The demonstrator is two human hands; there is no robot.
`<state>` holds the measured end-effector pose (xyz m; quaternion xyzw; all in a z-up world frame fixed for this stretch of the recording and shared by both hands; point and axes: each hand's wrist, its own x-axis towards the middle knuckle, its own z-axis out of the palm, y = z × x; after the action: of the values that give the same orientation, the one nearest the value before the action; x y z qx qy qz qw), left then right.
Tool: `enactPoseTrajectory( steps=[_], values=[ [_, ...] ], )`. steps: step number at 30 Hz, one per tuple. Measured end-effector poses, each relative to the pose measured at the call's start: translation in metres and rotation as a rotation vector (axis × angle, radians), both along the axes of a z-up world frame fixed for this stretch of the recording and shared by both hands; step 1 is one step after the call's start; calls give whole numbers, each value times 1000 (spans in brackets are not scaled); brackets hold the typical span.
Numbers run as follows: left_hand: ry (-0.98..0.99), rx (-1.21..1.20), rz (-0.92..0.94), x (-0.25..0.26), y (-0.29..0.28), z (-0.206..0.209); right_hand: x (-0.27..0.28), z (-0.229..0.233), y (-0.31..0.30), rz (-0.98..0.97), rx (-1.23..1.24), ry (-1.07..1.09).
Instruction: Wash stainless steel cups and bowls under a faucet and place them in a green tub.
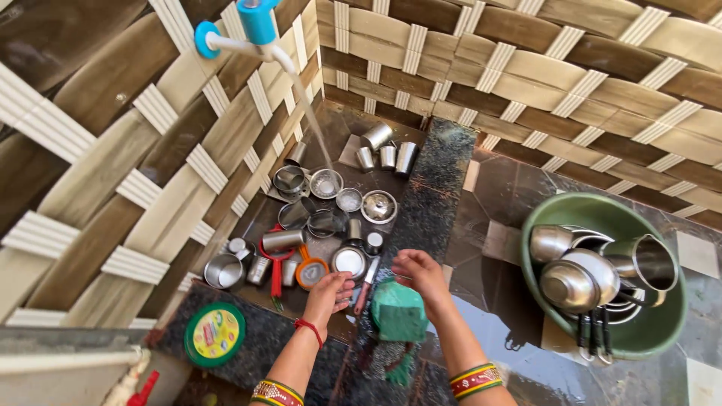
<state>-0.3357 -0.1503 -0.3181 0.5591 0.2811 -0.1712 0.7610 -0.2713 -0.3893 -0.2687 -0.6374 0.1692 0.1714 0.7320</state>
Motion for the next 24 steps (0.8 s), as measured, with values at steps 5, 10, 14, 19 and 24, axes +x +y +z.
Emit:
enactPoseTrajectory(
  steps=[5, 10, 14, 19, 24],
  values=[
    [33, -1, -23, 16, 58, -16, 24, -14, 86, 95, -35, 30],
    [74, 76, 5, 20, 127, -70, 60, -51, 149, 166, -11, 119],
    [-66, 1183, -56, 11, 176, -73, 108, -70, 166, 45, 202, 162],
    [161, 1505, -407, 24, 228, -87, 191, -61, 188, -54, 225, 178],
    [250, 1548, -672, 34, 216, -52, 230, -71, 191, -109, 406, 227]
  ],
)
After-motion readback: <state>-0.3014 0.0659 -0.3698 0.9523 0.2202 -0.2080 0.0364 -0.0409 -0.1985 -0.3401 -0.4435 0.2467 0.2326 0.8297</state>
